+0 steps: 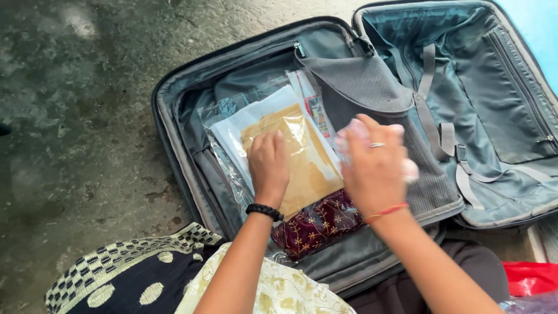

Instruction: Packing clothes and various packaged items into a suitcase.

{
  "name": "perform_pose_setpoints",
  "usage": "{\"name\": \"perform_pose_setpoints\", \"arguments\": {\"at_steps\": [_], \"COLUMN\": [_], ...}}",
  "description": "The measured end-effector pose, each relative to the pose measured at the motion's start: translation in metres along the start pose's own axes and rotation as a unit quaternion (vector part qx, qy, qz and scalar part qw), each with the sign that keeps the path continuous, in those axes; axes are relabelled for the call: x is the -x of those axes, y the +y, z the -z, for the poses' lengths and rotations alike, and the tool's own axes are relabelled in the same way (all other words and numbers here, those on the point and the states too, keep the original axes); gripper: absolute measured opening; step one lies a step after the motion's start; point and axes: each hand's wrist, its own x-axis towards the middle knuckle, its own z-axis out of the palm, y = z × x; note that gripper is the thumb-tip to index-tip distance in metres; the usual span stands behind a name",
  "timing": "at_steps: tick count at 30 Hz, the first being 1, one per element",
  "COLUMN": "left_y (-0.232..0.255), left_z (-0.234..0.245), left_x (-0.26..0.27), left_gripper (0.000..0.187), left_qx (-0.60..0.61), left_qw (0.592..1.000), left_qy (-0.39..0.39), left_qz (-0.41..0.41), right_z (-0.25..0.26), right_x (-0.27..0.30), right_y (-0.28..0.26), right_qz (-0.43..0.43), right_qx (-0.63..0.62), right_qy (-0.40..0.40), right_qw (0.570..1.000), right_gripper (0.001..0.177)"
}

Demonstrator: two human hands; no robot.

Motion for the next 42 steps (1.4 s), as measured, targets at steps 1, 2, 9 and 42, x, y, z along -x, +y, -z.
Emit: {"name": "perform_pose_setpoints", "arguments": {"at_steps": [1,2,9,42], "left_y": [0.002,0.003,-0.016,0.006], "left_z": [0.002,0.004,0.000,0.039], "left_x": [-0.002,-0.003,-0.003,0.010], "left_gripper": [0.047,0.049,0.030,0.174], "left_qx": [0.001,0.042,0.057,-0.386], "left_qw": [1.000,0.998,0.997,0.856], "left_qy": [0.001,-0.002,0.010,-0.345], "left_qz": [0.001,0.043,0.045,0.010], "right_z": [-0.021,-0.042,-0.034,-0.143], "right_x": [0.005,0.011,0.011,-0.034], "right_y": [-0.006,-0.012,-0.018,0.006], "right_qz": [0.001,0.045,-0.023,0.071], "right_qx": [0.001,-0.008,-0.235,-0.130], "right_qy": [0.000,-0.027,-0.203,0.003], "right_qw": [1.000,0.999,0.950,0.989], "right_gripper": [0.046,0.046,0.026,0.043]}}
